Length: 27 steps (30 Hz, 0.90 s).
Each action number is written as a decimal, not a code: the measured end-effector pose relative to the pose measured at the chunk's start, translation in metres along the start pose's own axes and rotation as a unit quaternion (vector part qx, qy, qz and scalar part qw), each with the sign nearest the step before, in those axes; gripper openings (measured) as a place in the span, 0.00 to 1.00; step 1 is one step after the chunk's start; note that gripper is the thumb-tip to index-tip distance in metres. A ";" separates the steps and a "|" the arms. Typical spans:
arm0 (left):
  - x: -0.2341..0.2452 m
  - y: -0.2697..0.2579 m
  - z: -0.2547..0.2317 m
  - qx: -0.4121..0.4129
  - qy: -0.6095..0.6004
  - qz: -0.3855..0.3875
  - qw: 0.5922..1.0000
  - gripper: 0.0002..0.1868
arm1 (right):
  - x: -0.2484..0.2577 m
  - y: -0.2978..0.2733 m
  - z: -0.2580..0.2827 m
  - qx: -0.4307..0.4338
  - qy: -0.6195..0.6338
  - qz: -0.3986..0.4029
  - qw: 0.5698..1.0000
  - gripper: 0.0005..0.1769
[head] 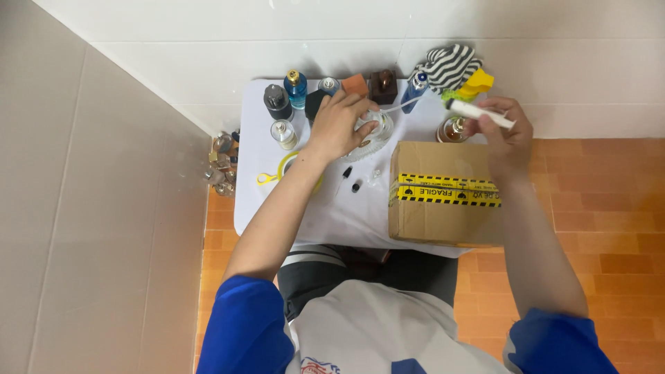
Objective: Packing perfume bottles and accessories into a cardboard box for shipping
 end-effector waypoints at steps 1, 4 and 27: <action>0.004 0.000 -0.002 -0.002 0.001 -0.002 1.000 0.14 | -0.010 0.005 0.015 0.003 0.000 -0.001 1.000 0.12; 0.007 -0.002 -0.004 0.004 0.043 -0.005 0.999 0.10 | -0.029 0.015 0.043 0.004 -0.011 0.048 0.999 0.11; 0.018 -0.007 -0.018 -0.017 -0.005 -0.003 1.000 0.17 | -0.086 0.034 0.008 -0.052 -0.080 0.205 0.974 0.15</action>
Point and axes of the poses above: each hand's wrist, its own y-axis towards the middle knuckle, its own x-axis out of the back of the hand, z = x × y, the point moved 3 cm from there along y, towards the middle knuckle, and after that the axes turned 6 degrees about x, right-handed, at the moved point
